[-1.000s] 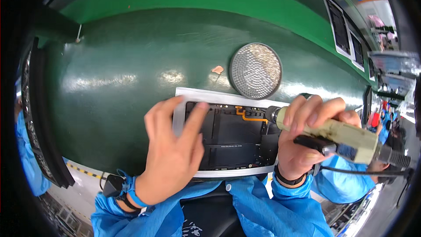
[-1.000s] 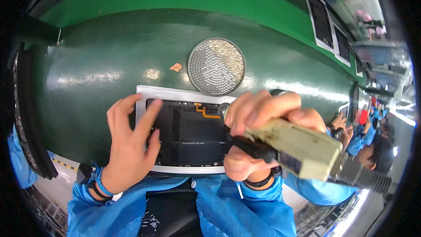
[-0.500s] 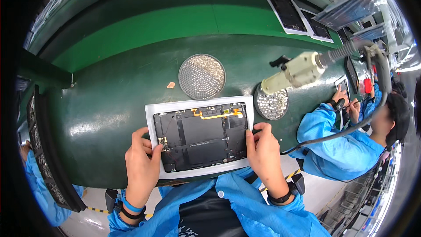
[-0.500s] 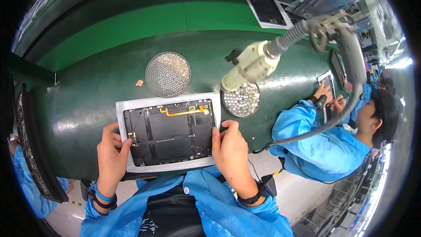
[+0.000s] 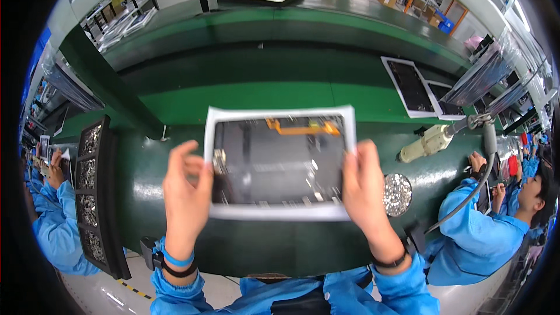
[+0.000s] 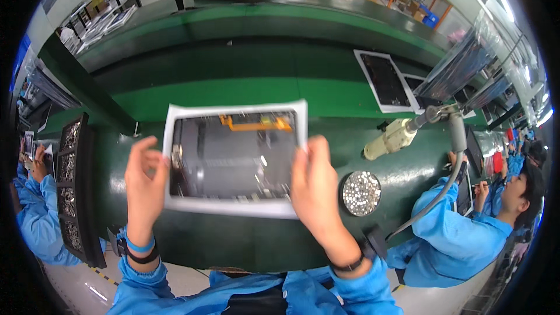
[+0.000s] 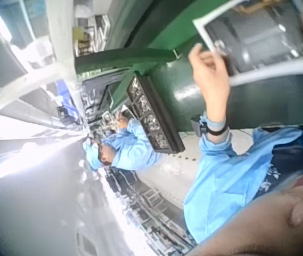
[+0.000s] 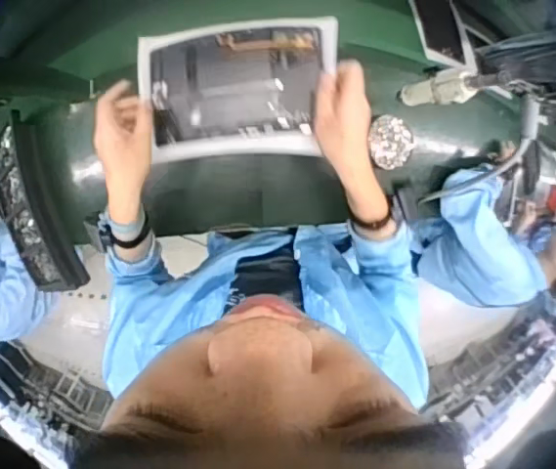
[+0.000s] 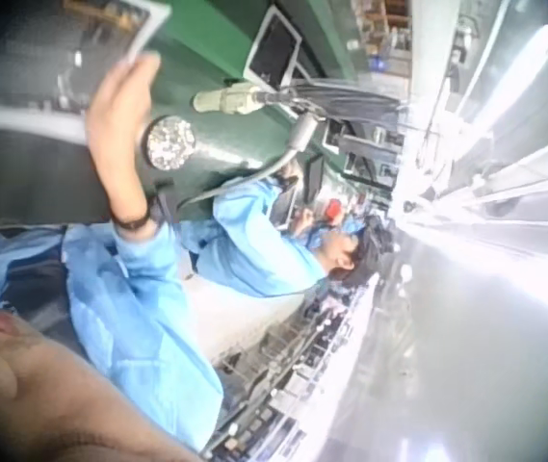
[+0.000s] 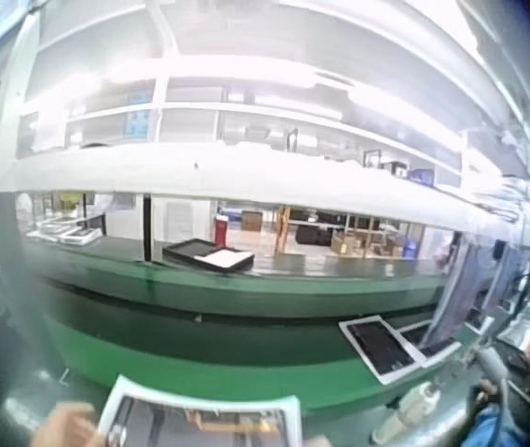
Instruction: The person assembles tablets by inserting internal components into a tablet chassis and securing them with screws using an electric screwdriver.
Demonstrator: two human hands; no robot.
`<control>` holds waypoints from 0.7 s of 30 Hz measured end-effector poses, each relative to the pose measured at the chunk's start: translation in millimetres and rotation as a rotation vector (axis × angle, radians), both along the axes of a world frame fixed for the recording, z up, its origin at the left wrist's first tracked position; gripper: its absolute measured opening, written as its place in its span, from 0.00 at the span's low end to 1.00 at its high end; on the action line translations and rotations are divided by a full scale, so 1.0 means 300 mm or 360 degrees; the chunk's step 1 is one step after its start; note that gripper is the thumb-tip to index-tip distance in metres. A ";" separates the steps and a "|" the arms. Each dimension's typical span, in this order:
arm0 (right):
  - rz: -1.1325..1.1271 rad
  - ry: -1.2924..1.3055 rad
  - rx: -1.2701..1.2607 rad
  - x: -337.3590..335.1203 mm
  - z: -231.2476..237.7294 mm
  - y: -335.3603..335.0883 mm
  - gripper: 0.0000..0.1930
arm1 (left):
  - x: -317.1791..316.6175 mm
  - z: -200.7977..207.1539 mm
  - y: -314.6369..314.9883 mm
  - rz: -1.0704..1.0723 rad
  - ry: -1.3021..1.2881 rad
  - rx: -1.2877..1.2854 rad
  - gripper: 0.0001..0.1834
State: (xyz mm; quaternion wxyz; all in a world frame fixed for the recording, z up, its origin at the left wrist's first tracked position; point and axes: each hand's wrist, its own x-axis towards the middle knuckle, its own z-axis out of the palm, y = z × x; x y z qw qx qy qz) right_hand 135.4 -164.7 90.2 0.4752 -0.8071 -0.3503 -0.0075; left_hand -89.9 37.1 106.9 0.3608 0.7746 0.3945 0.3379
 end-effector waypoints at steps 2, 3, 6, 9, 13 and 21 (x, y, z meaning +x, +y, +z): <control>0.0004 0.0048 0.0133 0.092 -0.038 0.245 0.08 | 0.054 -0.057 0.090 0.0286 -0.0279 0.0534 0.22; -0.0017 0.0015 0.0185 0.151 -0.060 0.361 0.09 | 0.080 -0.078 0.114 0.0383 -0.0306 0.0681 0.22; -0.0155 0.0149 0.0227 0.276 -0.128 0.674 0.10 | 0.135 -0.200 0.110 0.0056 -0.0324 0.0758 0.18; -0.0303 0.0290 0.0129 0.320 -0.205 0.912 0.11 | 0.162 -0.311 0.049 -0.0253 -0.0333 0.0528 0.17; -0.0520 0.0093 -0.0526 0.303 -0.196 1.033 0.15 | 0.150 -0.323 0.037 -0.0525 -0.0049 0.0416 0.19; -0.1936 -0.0435 -0.0738 0.927 -0.150 0.889 0.10 | 0.145 -0.314 0.013 -0.0643 0.0118 0.0338 0.19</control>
